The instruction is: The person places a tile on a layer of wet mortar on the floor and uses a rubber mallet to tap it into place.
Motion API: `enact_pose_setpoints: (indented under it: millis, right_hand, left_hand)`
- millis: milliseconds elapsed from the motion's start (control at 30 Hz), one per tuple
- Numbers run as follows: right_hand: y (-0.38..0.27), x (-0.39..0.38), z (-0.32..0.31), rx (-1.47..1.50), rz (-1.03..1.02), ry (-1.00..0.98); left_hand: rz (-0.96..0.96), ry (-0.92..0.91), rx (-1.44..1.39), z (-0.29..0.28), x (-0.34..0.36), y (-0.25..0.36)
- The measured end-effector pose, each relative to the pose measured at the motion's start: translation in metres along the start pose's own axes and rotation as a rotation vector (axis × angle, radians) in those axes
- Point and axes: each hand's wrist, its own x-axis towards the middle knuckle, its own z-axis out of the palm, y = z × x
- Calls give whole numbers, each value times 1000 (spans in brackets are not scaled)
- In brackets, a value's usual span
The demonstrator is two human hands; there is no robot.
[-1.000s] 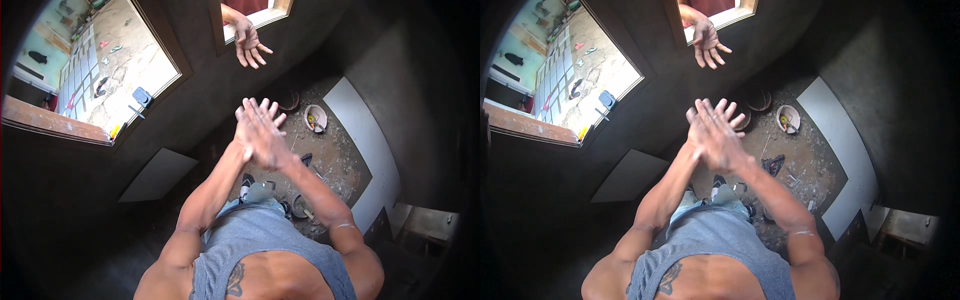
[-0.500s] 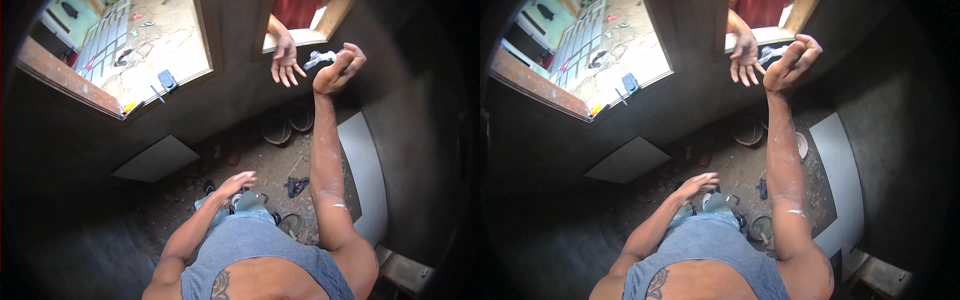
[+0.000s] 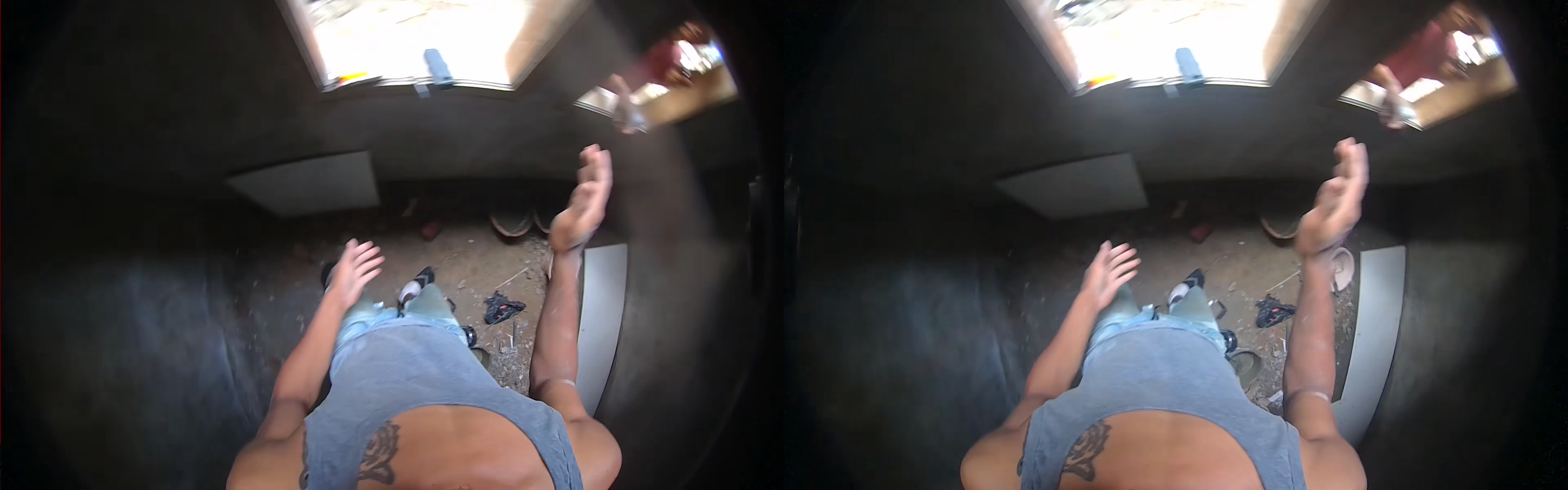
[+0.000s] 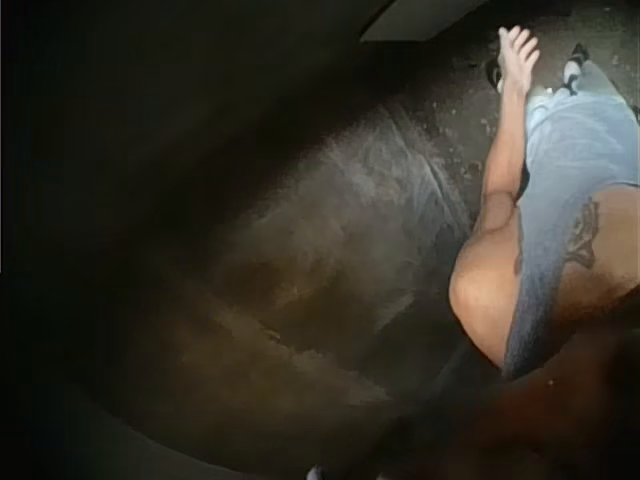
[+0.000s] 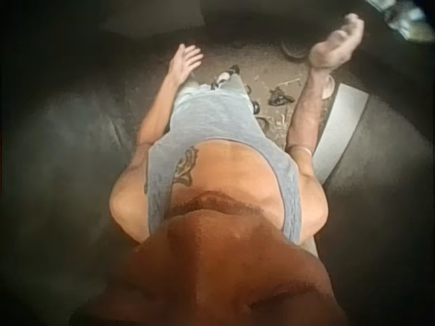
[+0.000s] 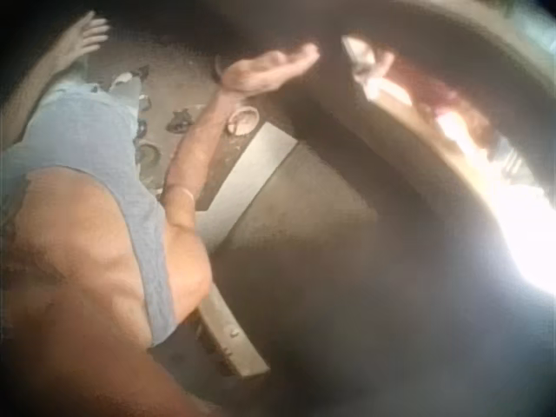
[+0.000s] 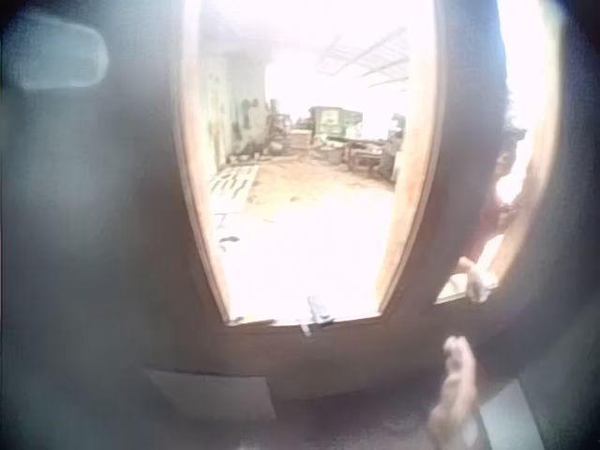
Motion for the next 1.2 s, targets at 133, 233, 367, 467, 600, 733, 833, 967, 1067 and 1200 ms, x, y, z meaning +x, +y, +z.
enact_pose_setpoints:
  millis: [133, 233, 367, 467, 600, 733, 833, 967, 1067, 1200]
  right_hand:
    - [-29, -184, 136, 16, 198, -803]
    - [-58, -276, 175, -213, 277, -1088]
    - [3, -343, 119, -515, 1057, -1474]
    - [-6, -388, 62, -696, 1184, -1444]
    - [-61, -418, 76, -489, 1695, -854]
    - [-116, -404, 109, -179, 1595, -419]
    - [-133, -422, 114, -225, 1557, -458]
    - [-132, -479, 119, -239, 1395, -456]
    - [-124, -525, 127, -228, 1509, -454]
    - [-127, -578, 129, -173, 1680, -199]
  left_hand:
    - [-186, -250, -378, 30, 25, 2]
    - [-329, -584, -462, -28, 12, 23]
    - [-168, -347, 347, -124, 27, 58]
    - [577, 72, 1496, -176, 93, 101]
    - [717, 327, 2052, -221, 189, 157]
    - [627, 504, 2230, -230, 252, 173]
    - [470, 361, 2188, -214, 254, 169]
    - [569, 229, 1982, -234, 267, 176]
    - [536, 135, 2248, -256, 275, 178]
    - [261, -153, 2194, -241, 282, 160]
